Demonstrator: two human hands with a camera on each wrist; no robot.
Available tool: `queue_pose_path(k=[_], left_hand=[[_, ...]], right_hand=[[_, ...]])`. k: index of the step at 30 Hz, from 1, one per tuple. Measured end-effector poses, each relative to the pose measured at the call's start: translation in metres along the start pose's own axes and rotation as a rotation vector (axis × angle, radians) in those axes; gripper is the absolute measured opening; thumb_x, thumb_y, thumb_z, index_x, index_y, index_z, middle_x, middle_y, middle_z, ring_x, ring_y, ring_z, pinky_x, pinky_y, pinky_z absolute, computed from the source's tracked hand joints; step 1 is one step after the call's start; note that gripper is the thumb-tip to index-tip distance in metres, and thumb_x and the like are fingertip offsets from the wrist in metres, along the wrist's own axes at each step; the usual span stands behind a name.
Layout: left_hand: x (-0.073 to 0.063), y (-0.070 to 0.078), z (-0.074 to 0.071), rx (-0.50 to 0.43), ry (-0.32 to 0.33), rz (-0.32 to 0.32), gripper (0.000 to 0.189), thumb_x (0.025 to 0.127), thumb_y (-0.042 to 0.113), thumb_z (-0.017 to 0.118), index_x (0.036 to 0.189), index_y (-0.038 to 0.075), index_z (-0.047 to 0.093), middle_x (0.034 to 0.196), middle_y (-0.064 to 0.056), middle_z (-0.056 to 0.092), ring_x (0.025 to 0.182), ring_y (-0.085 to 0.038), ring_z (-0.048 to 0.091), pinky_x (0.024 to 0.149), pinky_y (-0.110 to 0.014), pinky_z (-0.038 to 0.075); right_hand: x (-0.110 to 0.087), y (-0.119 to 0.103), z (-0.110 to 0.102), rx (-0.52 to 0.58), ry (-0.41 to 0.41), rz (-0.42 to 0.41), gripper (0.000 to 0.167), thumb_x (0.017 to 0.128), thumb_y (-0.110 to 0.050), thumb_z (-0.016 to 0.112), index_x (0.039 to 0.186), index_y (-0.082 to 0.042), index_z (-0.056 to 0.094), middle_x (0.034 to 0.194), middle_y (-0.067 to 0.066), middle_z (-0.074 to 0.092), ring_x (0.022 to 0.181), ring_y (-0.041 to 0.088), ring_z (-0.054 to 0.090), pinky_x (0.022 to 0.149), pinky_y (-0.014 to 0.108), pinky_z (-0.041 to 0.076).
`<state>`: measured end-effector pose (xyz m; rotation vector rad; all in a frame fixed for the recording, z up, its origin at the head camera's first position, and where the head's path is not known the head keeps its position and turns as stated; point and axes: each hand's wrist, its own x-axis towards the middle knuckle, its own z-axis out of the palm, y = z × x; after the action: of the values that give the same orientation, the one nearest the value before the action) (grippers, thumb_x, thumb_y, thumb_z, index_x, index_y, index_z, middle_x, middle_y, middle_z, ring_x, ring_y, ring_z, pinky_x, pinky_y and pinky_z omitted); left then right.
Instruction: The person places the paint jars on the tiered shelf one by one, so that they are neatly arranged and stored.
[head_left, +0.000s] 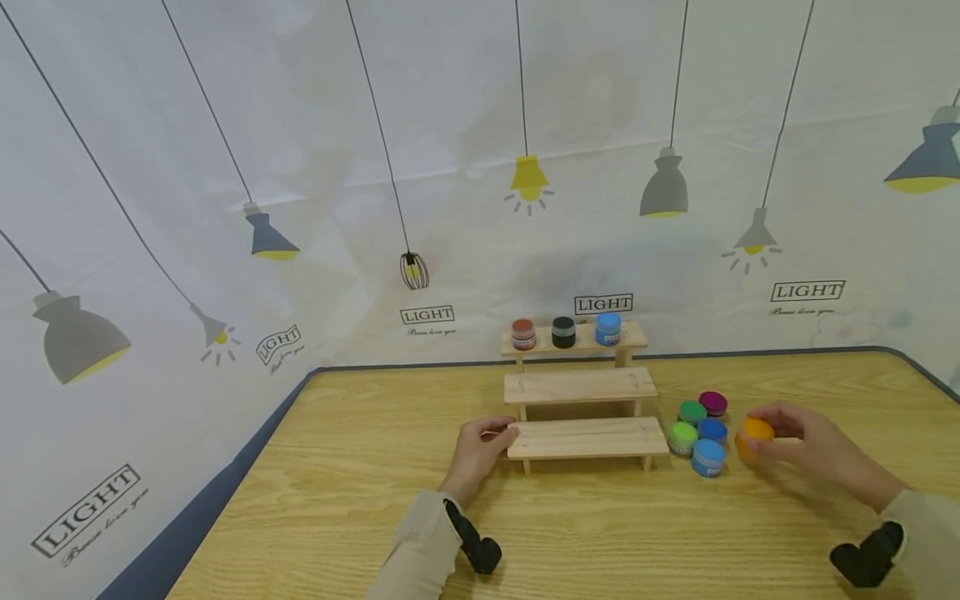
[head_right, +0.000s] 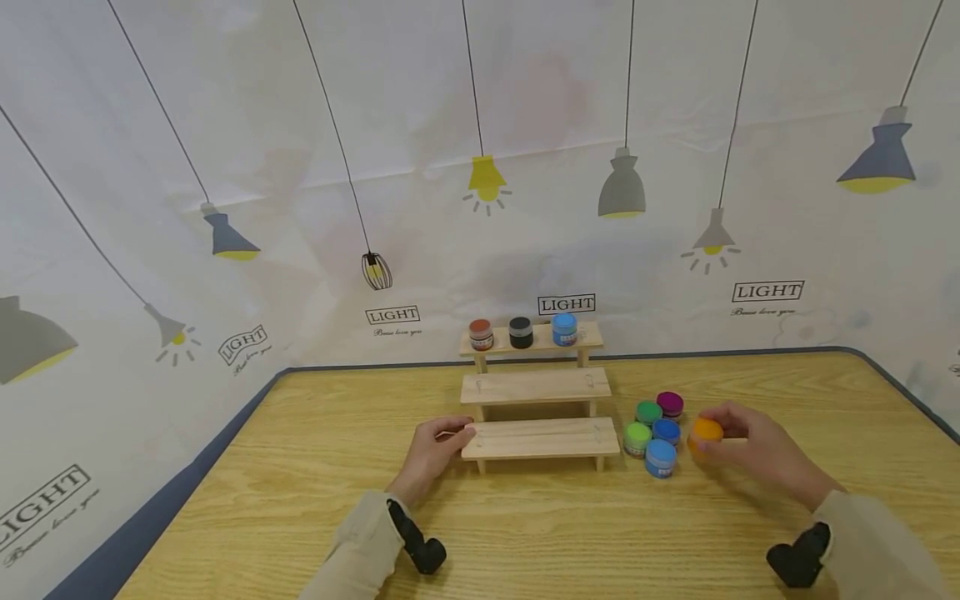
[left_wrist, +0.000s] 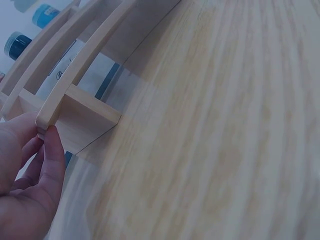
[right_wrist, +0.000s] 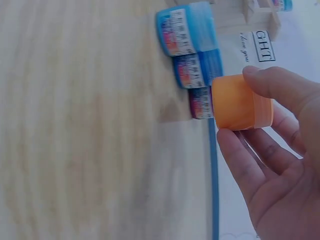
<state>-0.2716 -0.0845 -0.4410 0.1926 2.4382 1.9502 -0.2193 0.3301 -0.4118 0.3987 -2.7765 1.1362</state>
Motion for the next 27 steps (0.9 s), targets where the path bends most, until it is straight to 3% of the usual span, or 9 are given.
queue_pose_path(k=[5, 9, 15, 27], left_hand=[[-0.002, 0.002, -0.001, -0.023, -0.008, -0.007, 0.026, 0.084, 0.016, 0.062, 0.104, -0.001, 0.064, 0.094, -0.01, 0.062, 0.068, -0.012, 0.056, 0.062, -0.028, 0.05], [-0.008, 0.014, -0.002, -0.032, -0.014, -0.008, 0.025, 0.085, 0.012, 0.06, 0.105, -0.004, 0.063, 0.095, -0.014, 0.061, 0.07, -0.014, 0.057, 0.065, -0.034, 0.051], [-0.019, 0.03, -0.002, -0.013, -0.023, -0.007, 0.025, 0.086, 0.009, 0.058, 0.106, -0.006, 0.061, 0.098, -0.017, 0.06, 0.071, -0.015, 0.057, 0.068, -0.036, 0.051], [-0.018, 0.029, -0.002, -0.022, -0.014, -0.006, 0.026, 0.086, 0.009, 0.058, 0.106, -0.006, 0.061, 0.097, -0.015, 0.06, 0.07, -0.013, 0.055, 0.067, -0.034, 0.051]], right_hand=[[0.005, -0.007, -0.006, -0.02, 0.02, -0.023, 0.041, 0.081, -0.015, 0.065, 0.112, 0.009, 0.051, 0.098, 0.004, 0.057, 0.078, -0.011, 0.047, 0.064, 0.017, 0.046], [0.009, -0.016, -0.01, -0.026, 0.022, -0.04, 0.041, 0.082, -0.014, 0.064, 0.112, 0.01, 0.051, 0.099, 0.011, 0.058, 0.078, -0.011, 0.047, 0.063, 0.018, 0.046], [0.015, -0.033, -0.014, -0.036, 0.017, -0.093, 0.039, 0.083, -0.013, 0.063, 0.113, 0.008, 0.051, 0.097, 0.011, 0.058, 0.08, -0.012, 0.047, 0.064, 0.018, 0.046], [0.037, -0.067, 0.001, 0.041, -0.038, -0.148, 0.041, 0.082, -0.014, 0.064, 0.115, 0.006, 0.05, 0.1, 0.014, 0.057, 0.083, -0.002, 0.052, 0.065, 0.024, 0.048]])
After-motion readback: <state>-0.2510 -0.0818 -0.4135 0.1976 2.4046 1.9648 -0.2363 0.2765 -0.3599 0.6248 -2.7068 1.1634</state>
